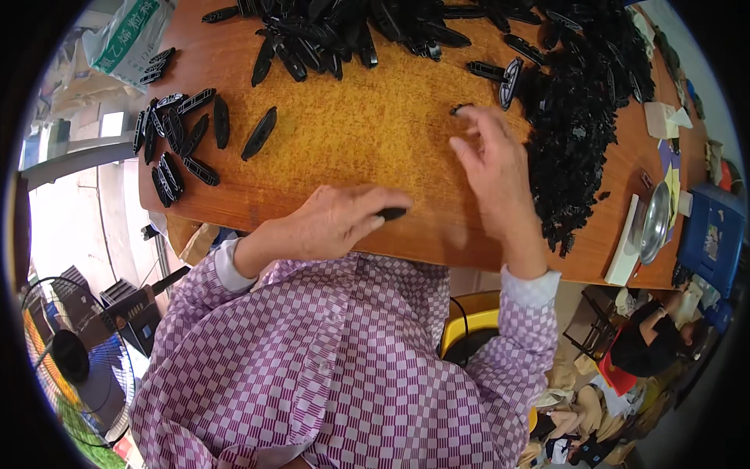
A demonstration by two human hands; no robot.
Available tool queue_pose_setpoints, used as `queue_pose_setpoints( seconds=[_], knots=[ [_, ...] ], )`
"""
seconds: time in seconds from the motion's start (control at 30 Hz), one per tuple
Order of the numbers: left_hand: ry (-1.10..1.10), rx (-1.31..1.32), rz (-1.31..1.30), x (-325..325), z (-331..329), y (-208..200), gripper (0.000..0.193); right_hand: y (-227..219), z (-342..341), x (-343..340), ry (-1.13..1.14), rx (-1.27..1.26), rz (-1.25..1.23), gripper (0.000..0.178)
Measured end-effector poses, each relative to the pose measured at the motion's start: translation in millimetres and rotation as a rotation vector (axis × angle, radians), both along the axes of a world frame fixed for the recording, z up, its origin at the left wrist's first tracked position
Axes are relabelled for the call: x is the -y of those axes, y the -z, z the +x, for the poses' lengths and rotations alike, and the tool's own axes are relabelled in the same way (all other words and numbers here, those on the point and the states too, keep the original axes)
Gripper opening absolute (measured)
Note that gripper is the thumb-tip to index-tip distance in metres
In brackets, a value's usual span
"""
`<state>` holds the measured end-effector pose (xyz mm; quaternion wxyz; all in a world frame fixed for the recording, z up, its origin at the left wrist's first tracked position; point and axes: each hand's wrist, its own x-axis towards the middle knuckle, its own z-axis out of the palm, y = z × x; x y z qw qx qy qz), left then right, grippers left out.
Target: Assembling small black plastic components at a manufacturing workstation.
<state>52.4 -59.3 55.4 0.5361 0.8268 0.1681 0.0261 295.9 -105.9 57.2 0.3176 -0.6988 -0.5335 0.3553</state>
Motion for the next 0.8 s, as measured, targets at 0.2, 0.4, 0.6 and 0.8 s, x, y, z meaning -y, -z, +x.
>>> queue_pose_setpoints(
  seconds=[0.2, 0.4, 0.6, 0.8],
  knots=[
    [0.402, -0.078, 0.594, -4.8, -0.6, -10.3, 0.041, 21.4, 22.2, -34.3, -0.215, 0.62, 0.292, 0.023],
    [0.534, 0.062, 0.608, -12.3, 15.2, -5.2, 0.027, 34.4, 29.1, -14.1, -0.064, 0.447, 0.506, 0.014],
    [0.722, -0.087, 0.577, -44.9, 61.3, -17.7, 0.028, 15.7, 43.2, 23.8, 0.502, -1.092, 0.118, 0.015],
    [0.146, 0.367, 1.204, -107.4, 171.2, 21.6, 0.029, 17.7, 49.4, 48.0, 0.476, -1.337, 0.179, 0.016]
  ],
)
